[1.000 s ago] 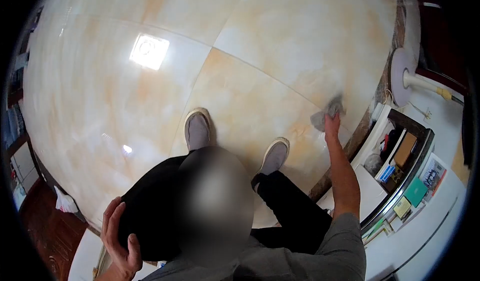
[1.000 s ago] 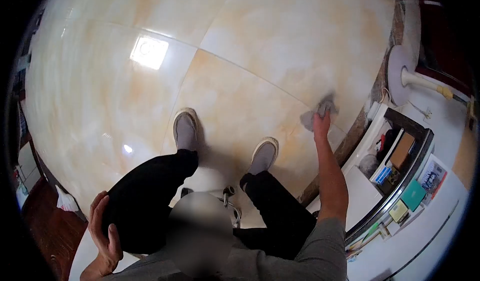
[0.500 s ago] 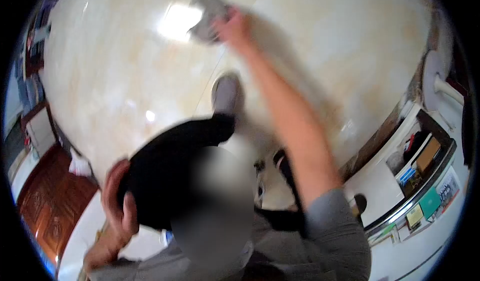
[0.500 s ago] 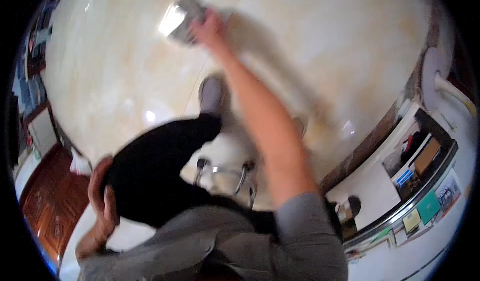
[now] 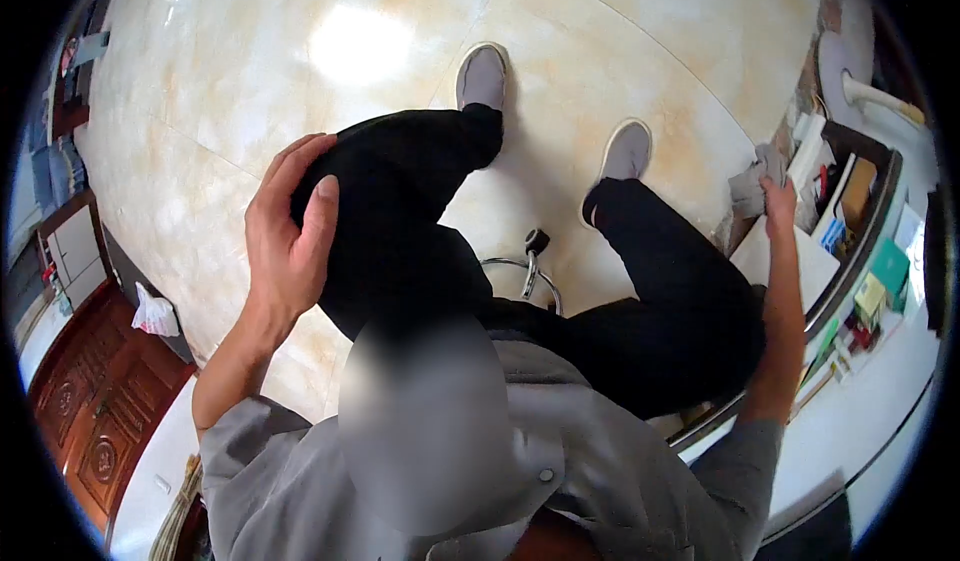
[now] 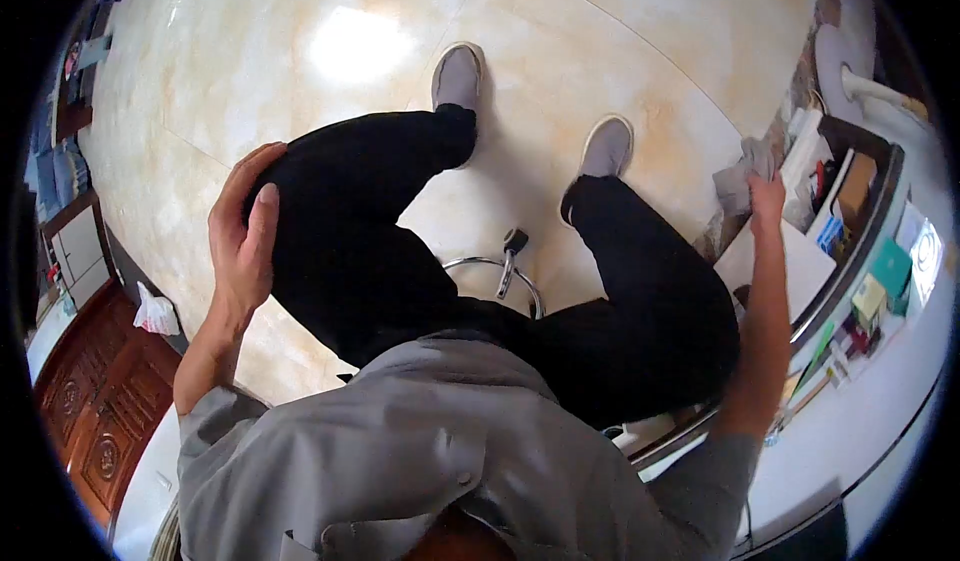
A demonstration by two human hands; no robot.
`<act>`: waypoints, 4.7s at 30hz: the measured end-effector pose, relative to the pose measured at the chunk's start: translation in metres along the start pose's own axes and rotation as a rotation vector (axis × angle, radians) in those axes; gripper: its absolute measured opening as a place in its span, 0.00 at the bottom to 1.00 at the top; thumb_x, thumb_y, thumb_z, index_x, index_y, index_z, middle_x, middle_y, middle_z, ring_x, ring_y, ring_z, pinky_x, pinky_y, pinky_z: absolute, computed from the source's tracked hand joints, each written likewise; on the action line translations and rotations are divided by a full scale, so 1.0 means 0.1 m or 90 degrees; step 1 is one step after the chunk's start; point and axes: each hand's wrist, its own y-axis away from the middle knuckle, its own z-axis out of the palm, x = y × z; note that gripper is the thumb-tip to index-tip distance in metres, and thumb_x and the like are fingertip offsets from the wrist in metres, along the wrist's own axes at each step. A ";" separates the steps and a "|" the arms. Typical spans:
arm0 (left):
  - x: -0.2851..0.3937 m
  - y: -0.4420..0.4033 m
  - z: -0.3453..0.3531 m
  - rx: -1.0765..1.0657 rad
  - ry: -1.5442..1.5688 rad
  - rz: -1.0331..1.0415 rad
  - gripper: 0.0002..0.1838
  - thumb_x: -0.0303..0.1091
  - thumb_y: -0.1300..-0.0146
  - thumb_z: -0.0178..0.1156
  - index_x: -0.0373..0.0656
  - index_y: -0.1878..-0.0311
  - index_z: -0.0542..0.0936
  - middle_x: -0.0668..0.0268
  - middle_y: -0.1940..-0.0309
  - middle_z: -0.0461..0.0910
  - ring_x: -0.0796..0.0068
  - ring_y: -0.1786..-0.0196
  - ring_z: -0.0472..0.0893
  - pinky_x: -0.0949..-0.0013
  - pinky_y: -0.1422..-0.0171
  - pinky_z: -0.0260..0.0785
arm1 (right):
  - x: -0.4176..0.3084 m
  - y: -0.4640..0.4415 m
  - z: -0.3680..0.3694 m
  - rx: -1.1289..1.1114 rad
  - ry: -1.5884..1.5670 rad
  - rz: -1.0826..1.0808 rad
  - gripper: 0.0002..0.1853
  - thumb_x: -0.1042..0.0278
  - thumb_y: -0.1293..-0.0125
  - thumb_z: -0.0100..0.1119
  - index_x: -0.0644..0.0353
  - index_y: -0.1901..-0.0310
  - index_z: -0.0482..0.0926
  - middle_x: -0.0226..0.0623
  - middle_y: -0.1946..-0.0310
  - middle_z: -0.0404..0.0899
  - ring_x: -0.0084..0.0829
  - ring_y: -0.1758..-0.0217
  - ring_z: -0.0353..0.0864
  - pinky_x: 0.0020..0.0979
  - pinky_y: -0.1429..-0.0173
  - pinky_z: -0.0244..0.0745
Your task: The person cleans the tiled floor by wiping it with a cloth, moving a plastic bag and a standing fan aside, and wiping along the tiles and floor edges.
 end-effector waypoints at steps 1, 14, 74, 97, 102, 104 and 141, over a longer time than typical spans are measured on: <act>-0.04 0.10 0.05 0.035 -0.101 0.090 0.21 0.37 0.34 0.54 0.34 0.42 0.79 0.51 0.41 0.78 0.54 0.33 0.74 0.57 0.26 0.60 | 0.36 0.09 -0.03 0.028 -0.084 -0.029 0.30 0.68 0.41 0.68 0.66 0.37 0.72 0.41 0.48 0.80 0.35 0.49 0.80 0.36 0.44 0.75; 0.37 1.31 1.71 -0.538 -0.703 0.613 0.29 0.57 0.40 0.64 0.41 0.49 0.83 0.57 0.52 0.82 0.59 0.43 0.78 0.54 0.31 0.63 | 2.86 2.38 1.06 0.155 -0.123 0.065 0.27 0.67 0.47 0.73 0.67 0.46 0.77 0.47 0.53 0.82 0.42 0.50 0.81 0.40 0.46 0.76; 0.41 2.13 1.42 0.000 -0.273 0.397 0.30 0.55 0.24 0.46 0.36 0.39 0.78 0.49 0.40 0.77 0.50 0.38 0.76 0.54 0.32 0.68 | 5.17 6.97 1.55 0.266 0.130 0.405 0.28 0.64 0.46 0.62 0.48 0.39 0.77 0.46 0.47 0.83 0.47 0.41 0.81 0.45 0.37 0.74; 0.73 1.59 1.16 -0.252 -0.266 0.357 0.23 0.46 0.26 0.56 0.30 0.49 0.80 0.57 0.71 0.81 0.69 0.66 0.79 0.66 0.57 0.73 | 4.34 7.28 1.17 0.360 -0.153 0.487 0.56 0.57 0.46 0.68 0.57 0.22 0.41 0.59 0.44 0.78 0.57 0.44 0.80 0.47 0.41 0.77; 1.24 1.25 1.87 -0.435 -0.182 0.418 0.20 0.43 0.28 0.58 0.32 0.47 0.80 0.63 0.74 0.80 0.77 0.71 0.77 0.71 0.65 0.71 | 4.53 7.16 1.20 0.492 -0.205 0.553 0.57 0.57 0.48 0.69 0.67 0.23 0.43 0.67 0.39 0.73 0.58 0.40 0.78 0.44 0.37 0.75; 1.28 1.12 2.30 -0.522 -0.199 0.475 0.20 0.41 0.29 0.59 0.32 0.47 0.80 0.61 0.74 0.81 0.76 0.71 0.79 0.69 0.66 0.72 | 4.64 7.09 1.34 0.578 -0.079 0.536 0.54 0.53 0.47 0.73 0.65 0.27 0.47 0.59 0.56 0.83 0.59 0.54 0.84 0.49 0.50 0.80; -0.22 1.21 1.63 -0.535 -0.309 0.256 0.22 0.42 0.27 0.56 0.35 0.38 0.75 0.58 0.66 0.83 0.74 0.75 0.82 0.74 0.70 0.73 | 4.06 8.31 1.81 0.358 0.105 0.171 0.14 0.70 0.37 0.61 0.53 0.49 0.81 0.41 0.55 0.84 0.47 0.51 0.82 0.44 0.46 0.78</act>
